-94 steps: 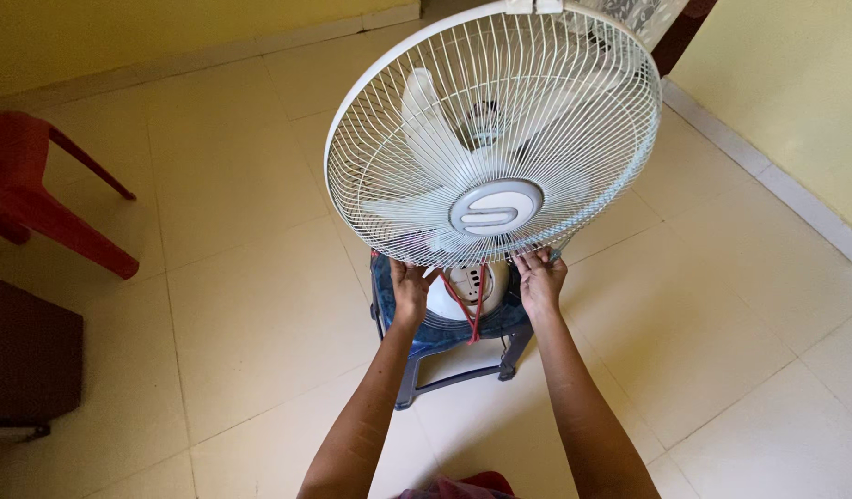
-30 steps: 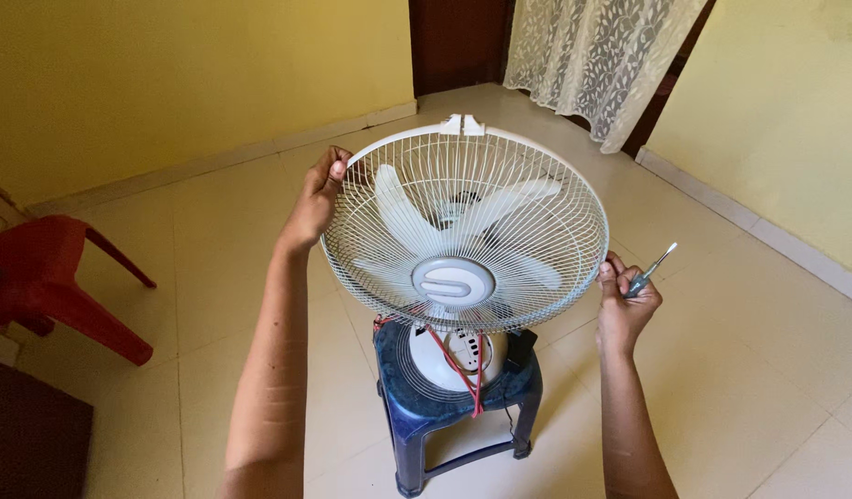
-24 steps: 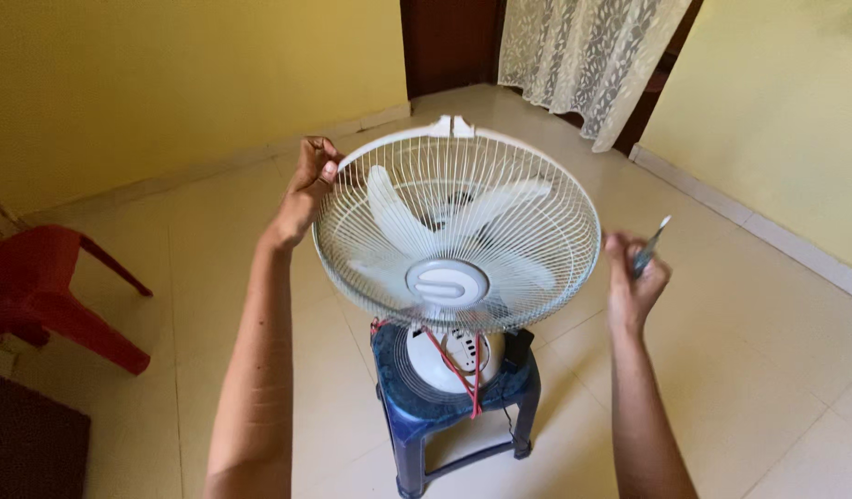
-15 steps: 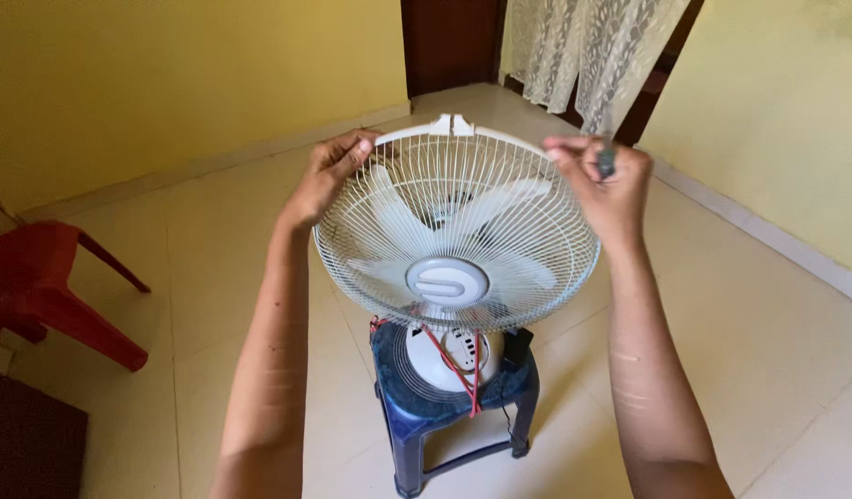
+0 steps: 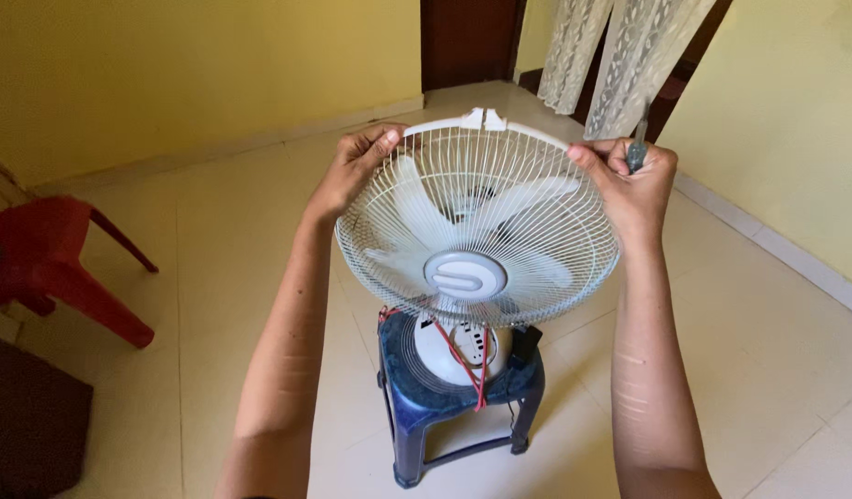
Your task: The person assembles a white table fan by attaching the front grille to the fan head and securing it with a screwdriver. They then plug the fan into a wall socket and turn it on to verify operation.
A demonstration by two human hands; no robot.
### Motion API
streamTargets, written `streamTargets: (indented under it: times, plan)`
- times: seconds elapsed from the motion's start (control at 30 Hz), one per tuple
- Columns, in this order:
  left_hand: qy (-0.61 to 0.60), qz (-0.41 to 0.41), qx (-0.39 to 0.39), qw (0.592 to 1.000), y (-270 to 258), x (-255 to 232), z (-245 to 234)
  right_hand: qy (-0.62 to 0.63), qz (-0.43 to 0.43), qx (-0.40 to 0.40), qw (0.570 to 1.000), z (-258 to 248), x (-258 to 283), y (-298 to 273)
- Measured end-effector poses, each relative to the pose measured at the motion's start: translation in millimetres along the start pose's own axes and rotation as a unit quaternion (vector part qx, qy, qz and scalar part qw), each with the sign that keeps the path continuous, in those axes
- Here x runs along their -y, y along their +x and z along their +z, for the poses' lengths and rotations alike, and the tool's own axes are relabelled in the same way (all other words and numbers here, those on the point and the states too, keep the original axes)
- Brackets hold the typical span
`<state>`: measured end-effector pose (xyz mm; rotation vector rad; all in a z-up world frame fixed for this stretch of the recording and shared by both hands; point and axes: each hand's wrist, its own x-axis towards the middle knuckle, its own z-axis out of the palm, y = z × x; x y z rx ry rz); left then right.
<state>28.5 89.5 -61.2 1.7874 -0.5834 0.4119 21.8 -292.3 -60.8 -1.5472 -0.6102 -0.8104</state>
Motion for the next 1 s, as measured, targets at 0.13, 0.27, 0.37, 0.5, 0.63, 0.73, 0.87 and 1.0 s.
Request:
streamTargets:
  times: [0.13,0.27,0.37,0.5,0.63,0.73,0.87,1.0]
  plan:
    - [-0.077,-0.124,-0.046,0.988,-24.7,46.1,-23.8,0.017,-0.042,-0.038,0.998,8.7,-1.3,-11.0]
    - [-0.207,-0.038,-0.142,0.967,-76.0,110.3,-14.7,0.038,-0.058,-0.047,0.996,12.9,2.8,-13.1]
    - [-0.331,-0.020,-0.182,0.926,-109.6,161.5,4.1,0.018,-0.054,-0.058,0.997,12.9,1.3,-13.2]
    - [-0.380,-0.020,-0.159,0.911,-110.8,198.5,-4.5,0.040,-0.042,-0.058,0.997,12.8,-0.4,-15.0]
    - [-0.347,-0.065,-0.175,0.919,-107.8,195.4,-9.3,0.051,-0.047,-0.059,0.996,14.1,-0.7,-14.7]
    - [-0.361,-0.043,-0.196,0.911,-112.0,199.6,-1.5,0.043,-0.051,-0.064,0.996,14.4,-2.9,-15.7]
    - [-0.383,-0.060,-0.243,0.889,-128.6,224.7,24.4,0.053,-0.060,-0.066,0.995,14.8,-7.1,-15.7]
    - [-0.489,-0.144,-0.271,0.817,-161.2,254.0,81.1,0.053,-0.061,-0.069,0.994,13.4,-10.7,-16.1]
